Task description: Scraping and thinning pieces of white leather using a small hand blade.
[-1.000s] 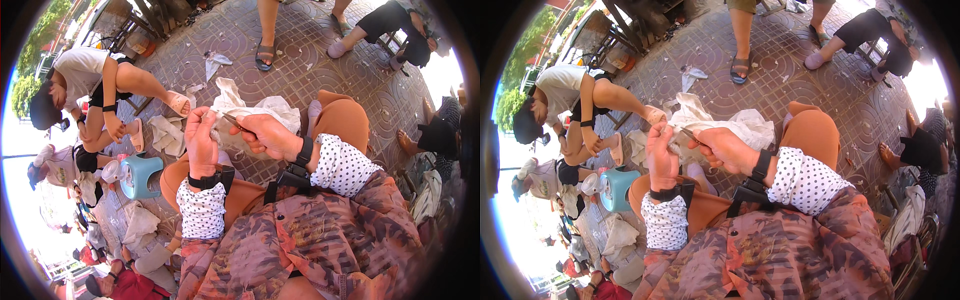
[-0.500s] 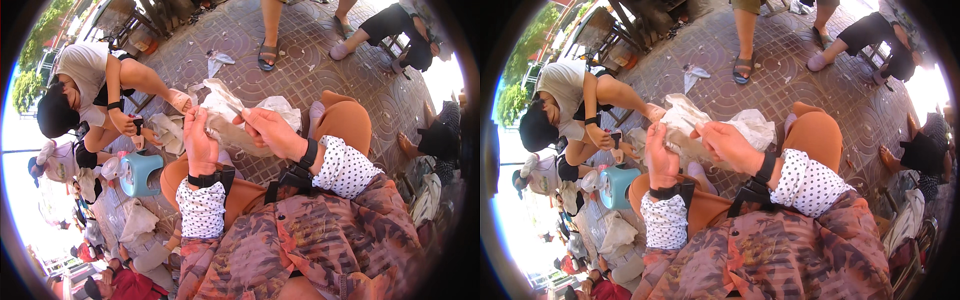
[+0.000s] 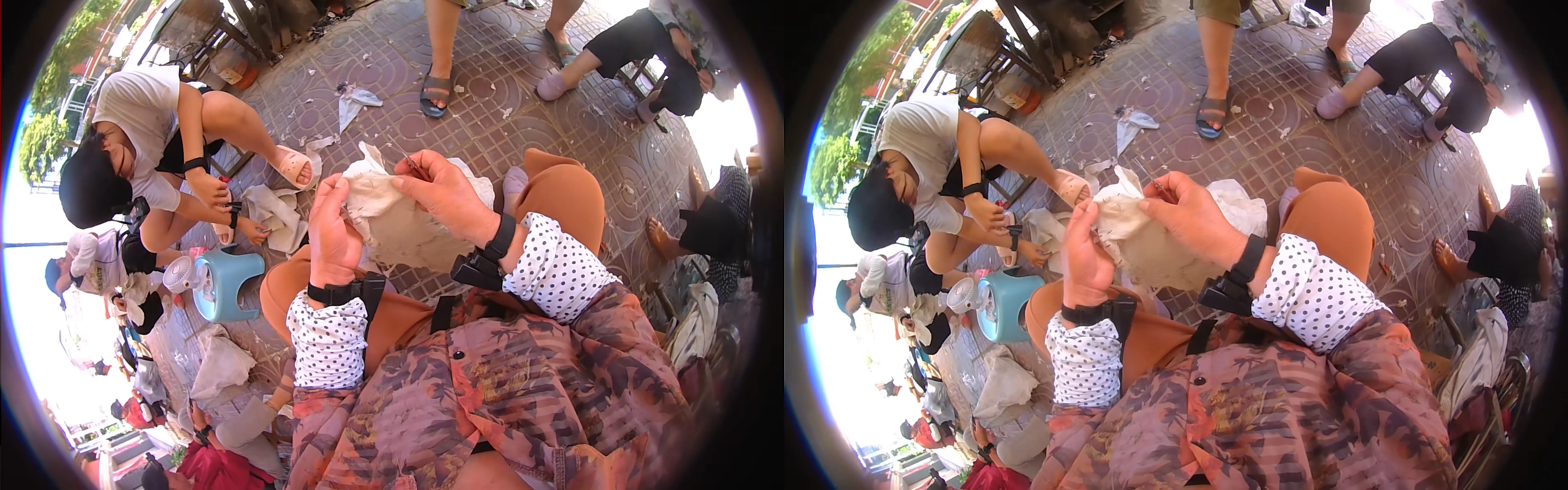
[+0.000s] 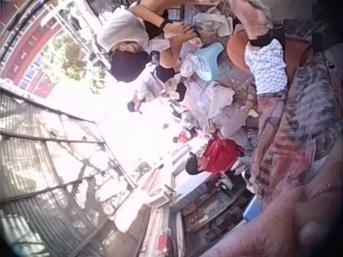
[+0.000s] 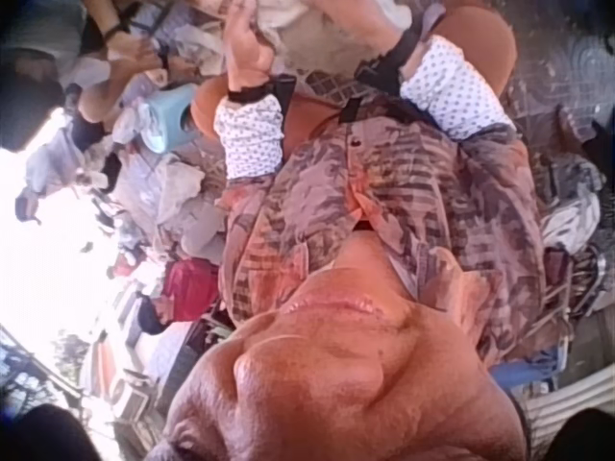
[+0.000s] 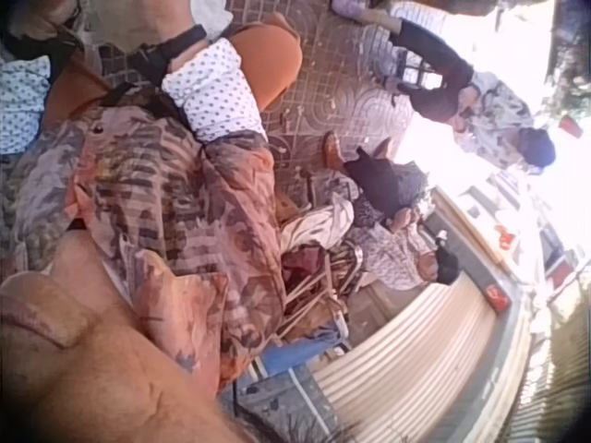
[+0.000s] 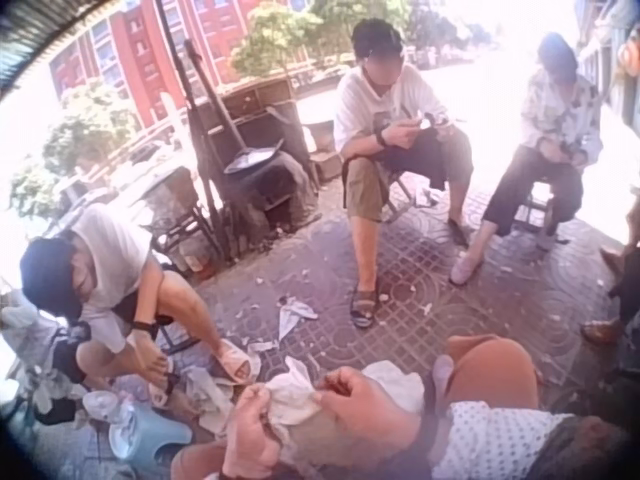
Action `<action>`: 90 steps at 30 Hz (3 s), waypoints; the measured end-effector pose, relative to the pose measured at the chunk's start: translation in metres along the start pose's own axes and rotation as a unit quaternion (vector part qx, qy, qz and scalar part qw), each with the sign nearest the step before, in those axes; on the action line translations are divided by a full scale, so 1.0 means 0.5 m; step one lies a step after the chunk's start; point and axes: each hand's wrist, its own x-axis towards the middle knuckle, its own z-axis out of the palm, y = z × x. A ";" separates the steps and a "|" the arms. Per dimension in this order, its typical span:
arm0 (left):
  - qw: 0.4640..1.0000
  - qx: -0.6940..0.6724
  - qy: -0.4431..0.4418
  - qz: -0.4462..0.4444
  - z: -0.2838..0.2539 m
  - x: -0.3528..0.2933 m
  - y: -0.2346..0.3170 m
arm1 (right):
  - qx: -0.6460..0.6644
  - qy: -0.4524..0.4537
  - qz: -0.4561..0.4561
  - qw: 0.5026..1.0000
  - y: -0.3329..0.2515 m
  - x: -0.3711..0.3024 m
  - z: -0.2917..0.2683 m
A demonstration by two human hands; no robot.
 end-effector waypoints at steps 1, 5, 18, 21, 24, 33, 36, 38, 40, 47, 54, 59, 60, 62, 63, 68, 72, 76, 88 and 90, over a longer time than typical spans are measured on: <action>1.000 -0.001 0.000 0.001 0.000 -0.001 0.002 | 0.006 0.002 -0.014 1.000 -0.001 0.002 -0.001; 0.998 0.001 -0.039 -0.046 0.008 -0.012 0.007 | -0.073 -0.020 -0.039 0.996 -0.017 0.011 -0.014; 1.000 0.003 -0.013 -0.017 0.001 0.001 0.002 | -0.176 -0.078 -0.049 0.980 -0.006 -0.031 -0.003; 1.000 0.014 -0.011 -0.012 -0.001 0.004 -0.001 | -0.188 -0.093 -0.040 0.977 -0.011 -0.031 -0.007; 1.000 0.026 -0.009 -0.004 0.002 -0.002 0.002 | -0.165 -0.122 0.053 0.977 -0.036 -0.036 -0.006; 0.999 0.044 -0.024 0.012 0.002 -0.005 0.001 | 0.054 -0.123 0.226 0.965 -0.027 -0.032 0.000; 0.999 0.044 -0.022 0.019 -0.002 0.001 -0.002 | 0.063 -0.125 0.221 0.965 -0.025 -0.031 -0.003; 0.998 0.049 -0.021 0.015 -0.004 0.000 -0.002 | 0.060 -0.124 0.220 0.966 -0.026 -0.030 -0.002; 0.998 0.055 -0.020 0.010 -0.007 0.001 -0.003 | 0.054 -0.127 0.229 0.964 -0.030 -0.028 0.001; 0.987 0.150 -0.033 0.050 -0.009 0.001 -0.015 | 0.103 -0.114 0.253 0.955 -0.032 -0.024 0.000; 0.987 0.150 -0.023 0.055 -0.006 0.000 -0.015 | 0.102 -0.108 0.221 0.964 -0.023 -0.025 0.001; 0.994 0.100 -0.026 0.029 -0.001 -0.003 -0.007 | 0.082 -0.106 0.202 0.970 -0.021 -0.026 0.002; 0.996 0.081 -0.021 0.022 -0.001 -0.002 -0.006 | 0.082 -0.108 0.201 0.970 -0.023 -0.027 0.001; 0.998 0.053 -0.011 0.017 -0.004 0.000 -0.003 | 0.082 -0.110 0.200 0.970 -0.025 -0.030 -0.001; 1.000 0.025 -0.002 0.012 -0.005 0.001 -0.002 | 0.086 -0.112 0.200 0.969 -0.026 -0.033 -0.002; 1.000 0.003 -0.005 0.002 -0.008 0.004 0.000 | 0.120 -0.139 0.225 0.957 -0.043 -0.042 -0.006; 1.000 0.005 -0.017 -0.012 -0.009 0.004 0.000 | 0.123 -0.138 0.232 0.955 -0.040 -0.040 0.000; 1.000 0.013 -0.022 -0.011 -0.011 0.001 -0.003 | 0.132 -0.121 0.245 0.953 -0.033 -0.036 0.001; 0.993 0.102 -0.055 0.017 -0.025 0.001 -0.009 | 0.142 -0.118 0.237 0.954 -0.039 -0.036 0.003; 0.994 0.096 -0.055 0.020 -0.005 -0.005 -0.006 | 0.138 -0.106 0.235 0.956 -0.036 -0.035 0.002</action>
